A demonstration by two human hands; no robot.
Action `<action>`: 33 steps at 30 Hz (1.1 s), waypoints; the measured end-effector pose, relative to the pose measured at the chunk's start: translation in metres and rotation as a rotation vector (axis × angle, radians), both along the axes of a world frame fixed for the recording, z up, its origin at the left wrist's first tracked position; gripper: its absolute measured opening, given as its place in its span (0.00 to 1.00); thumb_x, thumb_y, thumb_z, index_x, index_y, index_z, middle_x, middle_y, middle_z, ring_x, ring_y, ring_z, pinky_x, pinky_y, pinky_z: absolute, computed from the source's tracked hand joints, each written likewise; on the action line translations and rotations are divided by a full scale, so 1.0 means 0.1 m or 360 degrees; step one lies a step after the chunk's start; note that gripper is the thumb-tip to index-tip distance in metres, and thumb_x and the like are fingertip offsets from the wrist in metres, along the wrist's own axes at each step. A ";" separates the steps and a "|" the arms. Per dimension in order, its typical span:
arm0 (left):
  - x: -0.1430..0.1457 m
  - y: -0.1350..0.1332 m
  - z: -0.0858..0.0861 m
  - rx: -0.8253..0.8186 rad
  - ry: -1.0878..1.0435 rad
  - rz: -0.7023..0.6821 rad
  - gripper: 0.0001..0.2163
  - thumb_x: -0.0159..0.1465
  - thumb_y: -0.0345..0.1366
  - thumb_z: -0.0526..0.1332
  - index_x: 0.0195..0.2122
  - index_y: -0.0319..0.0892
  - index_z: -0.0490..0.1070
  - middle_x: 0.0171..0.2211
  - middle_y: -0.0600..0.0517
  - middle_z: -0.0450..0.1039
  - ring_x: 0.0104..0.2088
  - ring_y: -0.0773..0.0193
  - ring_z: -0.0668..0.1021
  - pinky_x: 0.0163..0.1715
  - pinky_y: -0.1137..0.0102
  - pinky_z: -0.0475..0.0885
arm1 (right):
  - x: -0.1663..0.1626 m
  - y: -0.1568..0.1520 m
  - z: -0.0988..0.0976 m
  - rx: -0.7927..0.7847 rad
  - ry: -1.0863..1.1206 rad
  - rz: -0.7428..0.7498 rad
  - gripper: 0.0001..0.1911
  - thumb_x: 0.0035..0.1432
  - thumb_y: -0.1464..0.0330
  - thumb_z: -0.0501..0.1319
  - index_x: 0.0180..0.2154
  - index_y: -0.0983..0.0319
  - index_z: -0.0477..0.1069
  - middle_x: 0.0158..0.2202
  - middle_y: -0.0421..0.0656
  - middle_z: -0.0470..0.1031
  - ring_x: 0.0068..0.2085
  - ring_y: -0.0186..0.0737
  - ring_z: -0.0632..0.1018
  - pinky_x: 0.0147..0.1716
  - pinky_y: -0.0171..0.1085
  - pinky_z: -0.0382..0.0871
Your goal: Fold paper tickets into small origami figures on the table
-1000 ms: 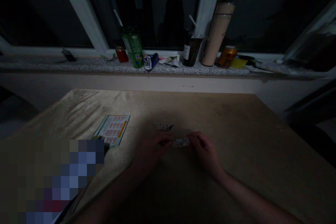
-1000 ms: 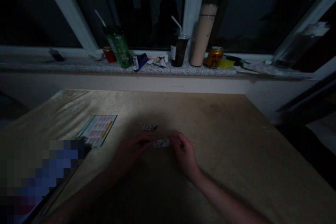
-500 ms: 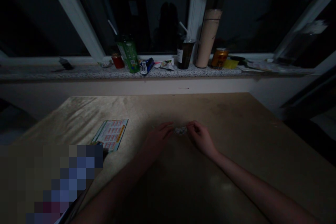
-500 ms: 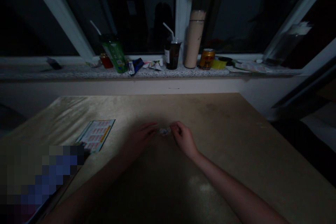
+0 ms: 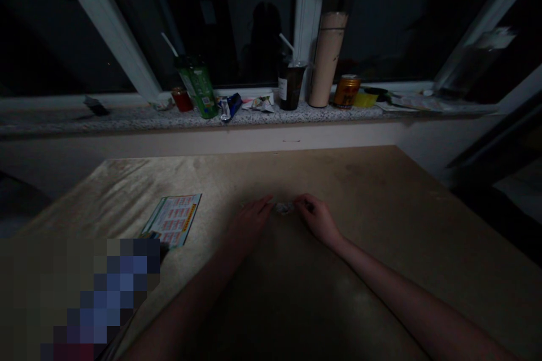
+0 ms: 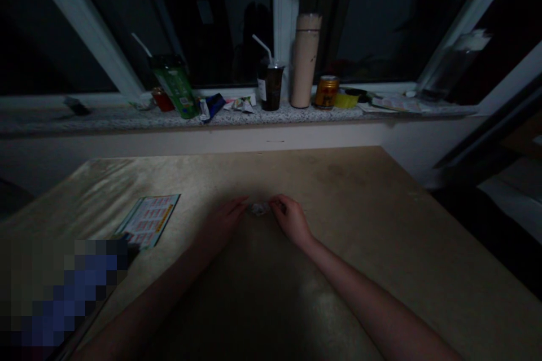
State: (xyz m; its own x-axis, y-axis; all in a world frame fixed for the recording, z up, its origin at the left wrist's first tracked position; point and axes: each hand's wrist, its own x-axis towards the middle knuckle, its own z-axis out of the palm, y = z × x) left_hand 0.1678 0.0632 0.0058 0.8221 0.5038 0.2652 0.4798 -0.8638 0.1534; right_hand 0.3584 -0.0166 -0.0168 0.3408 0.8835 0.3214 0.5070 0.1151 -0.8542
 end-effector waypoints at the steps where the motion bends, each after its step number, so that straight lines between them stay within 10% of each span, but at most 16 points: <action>1: -0.01 -0.01 0.01 0.0026 0.0019 -0.0006 0.19 0.62 0.19 0.49 0.51 0.40 0.68 0.57 0.44 0.64 0.53 0.54 0.70 0.53 0.59 0.64 | 0.00 0.00 0.00 -0.0009 -0.0016 0.0007 0.09 0.58 0.67 0.54 0.32 0.62 0.72 0.28 0.43 0.75 0.30 0.39 0.74 0.30 0.35 0.65; 33: -0.04 -0.05 0.08 0.0361 0.0005 -0.0024 0.15 0.64 0.23 0.50 0.49 0.38 0.70 0.52 0.44 0.71 0.46 0.54 0.76 0.49 0.58 0.67 | 0.00 -0.03 0.02 0.0028 -0.0097 -0.0081 0.09 0.59 0.66 0.55 0.34 0.62 0.73 0.29 0.43 0.77 0.31 0.40 0.77 0.31 0.35 0.68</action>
